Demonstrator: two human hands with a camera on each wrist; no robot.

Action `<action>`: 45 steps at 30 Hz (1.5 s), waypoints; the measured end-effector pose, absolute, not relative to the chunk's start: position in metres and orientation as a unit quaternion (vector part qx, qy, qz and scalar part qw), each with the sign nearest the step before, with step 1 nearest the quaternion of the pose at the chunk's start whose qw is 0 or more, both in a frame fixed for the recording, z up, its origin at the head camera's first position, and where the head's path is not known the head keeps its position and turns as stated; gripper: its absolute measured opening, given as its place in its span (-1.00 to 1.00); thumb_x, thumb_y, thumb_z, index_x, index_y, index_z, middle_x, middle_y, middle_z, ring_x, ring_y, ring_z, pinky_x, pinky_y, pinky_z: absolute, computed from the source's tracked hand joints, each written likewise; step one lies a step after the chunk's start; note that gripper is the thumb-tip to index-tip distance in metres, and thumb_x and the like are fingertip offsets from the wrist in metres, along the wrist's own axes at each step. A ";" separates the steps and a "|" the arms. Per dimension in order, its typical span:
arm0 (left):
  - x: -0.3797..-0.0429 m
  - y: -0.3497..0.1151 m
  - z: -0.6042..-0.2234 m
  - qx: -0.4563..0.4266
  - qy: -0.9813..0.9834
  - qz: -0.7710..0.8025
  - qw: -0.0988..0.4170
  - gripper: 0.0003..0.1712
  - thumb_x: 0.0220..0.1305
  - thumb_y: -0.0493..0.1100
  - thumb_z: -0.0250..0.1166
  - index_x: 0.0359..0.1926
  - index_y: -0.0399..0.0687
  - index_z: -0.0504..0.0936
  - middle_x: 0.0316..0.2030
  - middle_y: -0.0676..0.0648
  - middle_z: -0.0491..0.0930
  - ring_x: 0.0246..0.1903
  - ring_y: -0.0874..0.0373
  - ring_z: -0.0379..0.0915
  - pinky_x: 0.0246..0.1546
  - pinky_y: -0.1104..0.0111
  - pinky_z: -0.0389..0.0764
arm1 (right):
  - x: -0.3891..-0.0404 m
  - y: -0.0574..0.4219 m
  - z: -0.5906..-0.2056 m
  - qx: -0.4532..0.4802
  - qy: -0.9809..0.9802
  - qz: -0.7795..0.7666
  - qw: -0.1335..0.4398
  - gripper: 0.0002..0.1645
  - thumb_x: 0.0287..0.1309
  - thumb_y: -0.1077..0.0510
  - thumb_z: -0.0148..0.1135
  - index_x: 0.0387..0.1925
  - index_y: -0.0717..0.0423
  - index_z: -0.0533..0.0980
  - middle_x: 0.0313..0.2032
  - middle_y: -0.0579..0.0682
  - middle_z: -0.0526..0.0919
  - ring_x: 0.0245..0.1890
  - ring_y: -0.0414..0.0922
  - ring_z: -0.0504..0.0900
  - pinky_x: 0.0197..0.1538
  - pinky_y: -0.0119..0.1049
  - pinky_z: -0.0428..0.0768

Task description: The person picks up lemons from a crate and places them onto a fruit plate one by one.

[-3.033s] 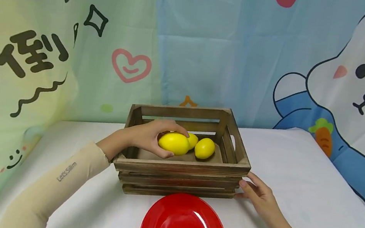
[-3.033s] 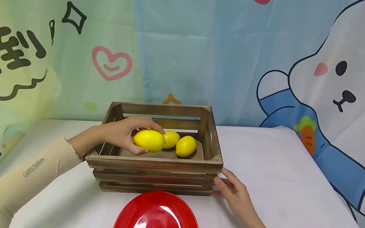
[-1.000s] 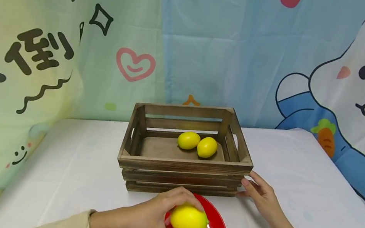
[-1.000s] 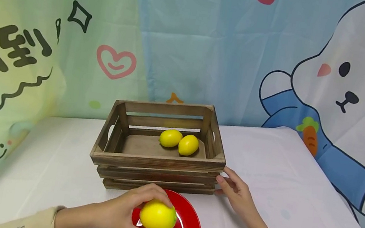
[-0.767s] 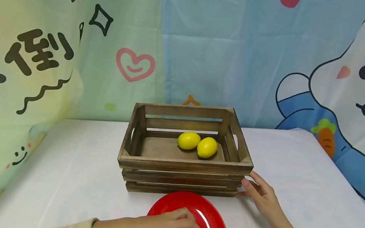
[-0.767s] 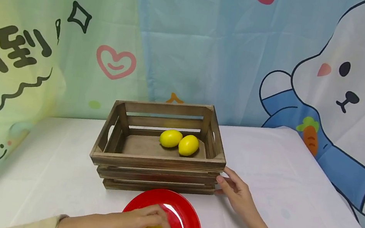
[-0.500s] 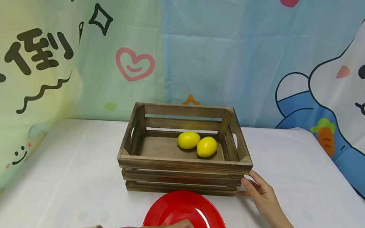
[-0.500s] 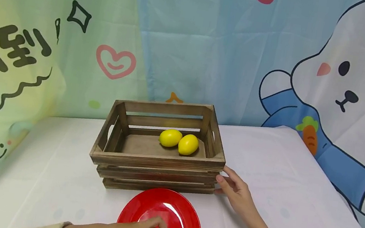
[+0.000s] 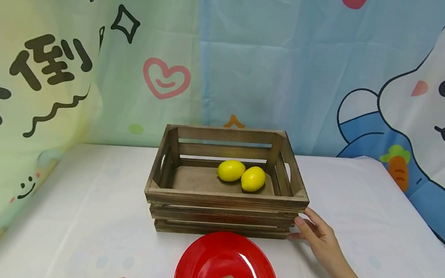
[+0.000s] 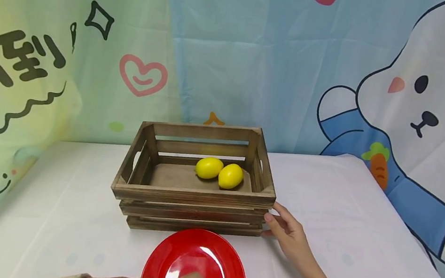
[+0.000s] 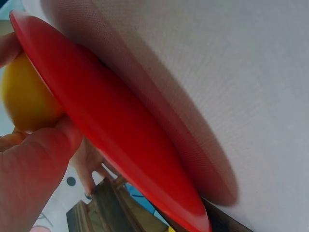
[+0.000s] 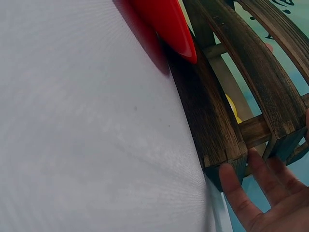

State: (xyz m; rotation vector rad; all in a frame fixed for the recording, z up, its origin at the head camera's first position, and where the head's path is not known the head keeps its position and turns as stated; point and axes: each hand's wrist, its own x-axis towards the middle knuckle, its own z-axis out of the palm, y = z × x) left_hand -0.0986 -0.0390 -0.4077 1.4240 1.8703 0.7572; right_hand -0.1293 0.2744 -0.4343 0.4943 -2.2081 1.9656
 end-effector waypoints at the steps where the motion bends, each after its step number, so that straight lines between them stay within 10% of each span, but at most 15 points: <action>1: -0.098 -0.039 -0.409 0.551 0.715 0.285 0.323 -0.30 0.13 -0.22 0.42 0.26 0.11 0.32 0.08 0.10 0.33 0.06 0.53 0.15 -0.16 0.71 0.45 | -0.129 0.274 -0.434 0.165 -0.734 0.655 0.072 -0.37 0.39 0.41 -0.05 0.29 -0.27 0.40 0.05 -0.40 0.56 -0.15 -0.32 0.67 -0.22 -0.30 0.69; 12: -0.099 -0.039 -0.416 0.660 0.700 0.193 0.192 -0.20 0.01 -0.10 0.53 0.28 0.06 0.40 0.16 0.12 0.39 0.18 0.44 0.17 -0.07 0.80 0.31 | -0.129 0.275 -0.439 0.166 -0.732 0.657 0.073 -0.37 0.39 0.42 -0.05 0.31 -0.24 0.39 0.07 -0.40 0.56 -0.15 -0.33 0.67 -0.23 -0.30 0.69; 45: -0.109 -0.044 -0.373 0.625 0.723 0.260 0.140 -0.23 0.12 0.09 0.41 0.32 0.22 0.29 0.29 0.13 0.28 0.32 0.37 0.09 0.29 0.46 0.23 | -0.129 0.275 -0.435 0.173 -0.734 0.653 0.073 -0.36 0.38 0.43 -0.05 0.31 -0.23 0.39 0.05 -0.36 0.57 -0.19 -0.29 0.69 -0.22 -0.31 0.69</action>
